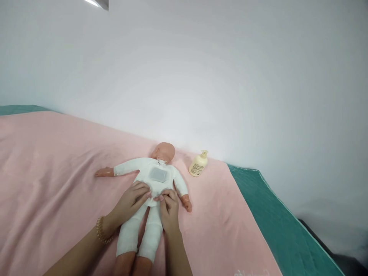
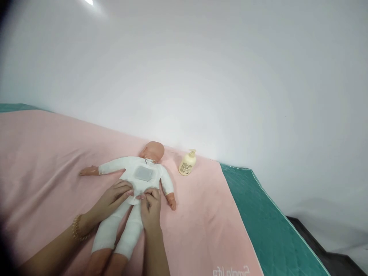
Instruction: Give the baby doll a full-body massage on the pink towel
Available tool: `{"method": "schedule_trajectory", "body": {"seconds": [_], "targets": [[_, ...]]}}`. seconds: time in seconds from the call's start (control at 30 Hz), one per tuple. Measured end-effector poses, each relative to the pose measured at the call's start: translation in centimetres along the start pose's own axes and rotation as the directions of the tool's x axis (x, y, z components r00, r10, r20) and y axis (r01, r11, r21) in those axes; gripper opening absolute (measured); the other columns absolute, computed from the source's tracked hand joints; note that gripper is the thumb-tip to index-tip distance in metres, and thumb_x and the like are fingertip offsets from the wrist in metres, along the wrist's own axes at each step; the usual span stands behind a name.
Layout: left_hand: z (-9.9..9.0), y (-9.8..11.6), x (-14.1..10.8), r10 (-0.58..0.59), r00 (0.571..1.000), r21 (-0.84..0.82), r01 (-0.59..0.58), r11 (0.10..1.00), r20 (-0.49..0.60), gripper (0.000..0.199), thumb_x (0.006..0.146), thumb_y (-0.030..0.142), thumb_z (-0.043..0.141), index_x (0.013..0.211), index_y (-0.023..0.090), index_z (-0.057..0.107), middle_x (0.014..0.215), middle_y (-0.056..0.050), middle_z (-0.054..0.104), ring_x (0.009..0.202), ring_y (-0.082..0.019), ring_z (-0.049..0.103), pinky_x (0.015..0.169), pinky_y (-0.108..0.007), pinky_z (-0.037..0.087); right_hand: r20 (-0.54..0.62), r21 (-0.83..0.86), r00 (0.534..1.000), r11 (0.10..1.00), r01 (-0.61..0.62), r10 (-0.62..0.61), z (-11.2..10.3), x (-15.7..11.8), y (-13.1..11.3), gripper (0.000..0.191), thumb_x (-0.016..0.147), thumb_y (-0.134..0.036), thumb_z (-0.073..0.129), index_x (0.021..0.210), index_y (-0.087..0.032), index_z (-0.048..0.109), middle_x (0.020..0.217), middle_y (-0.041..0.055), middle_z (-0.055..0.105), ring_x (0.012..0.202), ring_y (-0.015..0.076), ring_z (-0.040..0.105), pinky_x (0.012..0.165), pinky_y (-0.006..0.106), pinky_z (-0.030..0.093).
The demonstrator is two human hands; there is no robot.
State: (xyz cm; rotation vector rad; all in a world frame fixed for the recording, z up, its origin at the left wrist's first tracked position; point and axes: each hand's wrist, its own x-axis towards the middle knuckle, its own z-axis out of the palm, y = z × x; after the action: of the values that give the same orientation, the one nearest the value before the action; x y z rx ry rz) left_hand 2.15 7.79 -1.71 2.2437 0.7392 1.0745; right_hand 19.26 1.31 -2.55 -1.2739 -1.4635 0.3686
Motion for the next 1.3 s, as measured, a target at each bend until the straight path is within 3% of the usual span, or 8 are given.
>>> {"method": "schedule_trajectory", "body": {"seconds": [0.13, 0.33, 0.47, 0.7, 0.87, 1.03, 1.2, 1.3], "targets": [[-0.14, -0.07, -0.14, 0.026, 0.998, 0.056, -0.023, 0.998, -0.054, 0.028, 0.101, 0.033, 0.041, 0.097, 0.021, 0.067, 0.104, -0.003, 0.066, 0.105, -0.021, 0.054, 0.097, -0.038, 0.04, -0.044, -0.047, 0.999, 0.999, 0.011, -0.013, -0.11, 0.05, -0.11, 0.032, 0.1, -0.033, 0.045, 0.096, -0.028, 0.076, 0.102, 0.0051, 0.063, 0.104, 0.0215, 0.056, 0.094, 0.037, 0.041], [0.01, -0.32, 0.24, -0.03, 0.999, 0.073, 0.028, 0.997, 0.025, 0.03, 0.1, 0.037, 0.042, 0.096, 0.02, 0.067, 0.102, -0.004, 0.067, 0.103, -0.021, 0.055, 0.094, -0.039, 0.044, 0.003, -0.057, 0.999, 0.997, -0.054, 0.054, 0.15, 0.57, -0.13, 0.037, 0.101, -0.032, 0.043, 0.087, -0.025, 0.076, 0.092, 0.0041, 0.064, 0.096, 0.0205, 0.059, 0.092, 0.036, 0.041], [0.06, -0.42, 0.12, -0.012, 1.0, 0.082, 0.011, 0.997, 0.009, 0.028, 0.1, 0.036, 0.043, 0.097, 0.02, 0.066, 0.103, -0.005, 0.067, 0.104, -0.021, 0.056, 0.095, -0.039, 0.045, -0.004, -0.069, 0.999, 0.997, -0.036, 0.036, 0.17, 0.48, -0.17, 0.037, 0.101, -0.032, 0.042, 0.088, -0.025, 0.076, 0.091, 0.0042, 0.064, 0.095, 0.0203, 0.059, 0.09, 0.036, 0.042], [-0.04, -0.19, -0.25, 0.042, 0.997, 0.13, -0.034, 0.991, -0.061, 0.026, 0.099, 0.033, 0.044, 0.114, 0.021, 0.062, 0.12, -0.006, 0.065, 0.118, -0.022, 0.053, 0.106, -0.045, 0.039, -0.024, -0.17, 0.999, 0.985, 0.038, -0.042, 0.02, 0.17, -0.1, 0.03, 0.1, -0.036, 0.044, 0.106, -0.027, 0.072, 0.116, 0.0066, 0.062, 0.115, 0.0227, 0.054, 0.1, 0.039, 0.04], [0.01, -0.31, 0.11, -0.001, 1.0, 0.124, 0.0, 0.992, 0.007, 0.028, 0.099, 0.037, 0.045, 0.111, 0.021, 0.064, 0.116, -0.006, 0.067, 0.114, -0.023, 0.057, 0.104, -0.045, 0.041, 0.016, -0.175, 1.0, 0.985, -0.005, 0.008, 0.15, 0.59, -0.26, 0.033, 0.102, -0.033, 0.04, 0.101, -0.026, 0.073, 0.106, 0.0053, 0.066, 0.107, 0.0214, 0.058, 0.098, 0.038, 0.04], [0.0, -0.27, 0.14, -0.005, 1.0, 0.124, 0.005, 0.992, 0.005, 0.027, 0.099, 0.037, 0.045, 0.111, 0.022, 0.064, 0.115, -0.005, 0.068, 0.113, -0.023, 0.057, 0.102, -0.045, 0.043, 0.014, -0.173, 1.0, 0.985, -0.008, 0.011, 0.2, 0.51, -0.11, 0.033, 0.101, -0.034, 0.041, 0.101, -0.025, 0.073, 0.107, 0.0057, 0.067, 0.108, 0.0219, 0.058, 0.098, 0.039, 0.041], [0.04, -0.21, -0.12, 0.003, 0.998, 0.167, 0.008, 0.986, -0.066, 0.029, 0.098, 0.034, 0.045, 0.119, 0.021, 0.06, 0.131, -0.008, 0.059, 0.126, -0.025, 0.048, 0.109, -0.047, 0.038, -0.011, -0.172, 1.0, 0.985, 0.008, -0.01, 0.14, 0.14, 0.17, 0.033, 0.1, -0.037, 0.043, 0.123, -0.026, 0.064, 0.129, 0.0076, 0.059, 0.125, 0.023, 0.049, 0.108, 0.042, 0.036], [0.09, -0.38, -0.14, -0.014, 0.997, 0.166, 0.025, 0.986, -0.07, 0.031, 0.098, 0.035, 0.045, 0.122, 0.02, 0.058, 0.132, -0.009, 0.057, 0.127, -0.025, 0.047, 0.109, -0.048, 0.037, 0.004, -0.183, 1.0, 0.983, -0.025, 0.026, 0.14, 0.19, 0.23, 0.035, 0.101, -0.037, 0.041, 0.127, -0.025, 0.061, 0.131, 0.0078, 0.058, 0.127, 0.0233, 0.047, 0.109, 0.043, 0.034]]}}
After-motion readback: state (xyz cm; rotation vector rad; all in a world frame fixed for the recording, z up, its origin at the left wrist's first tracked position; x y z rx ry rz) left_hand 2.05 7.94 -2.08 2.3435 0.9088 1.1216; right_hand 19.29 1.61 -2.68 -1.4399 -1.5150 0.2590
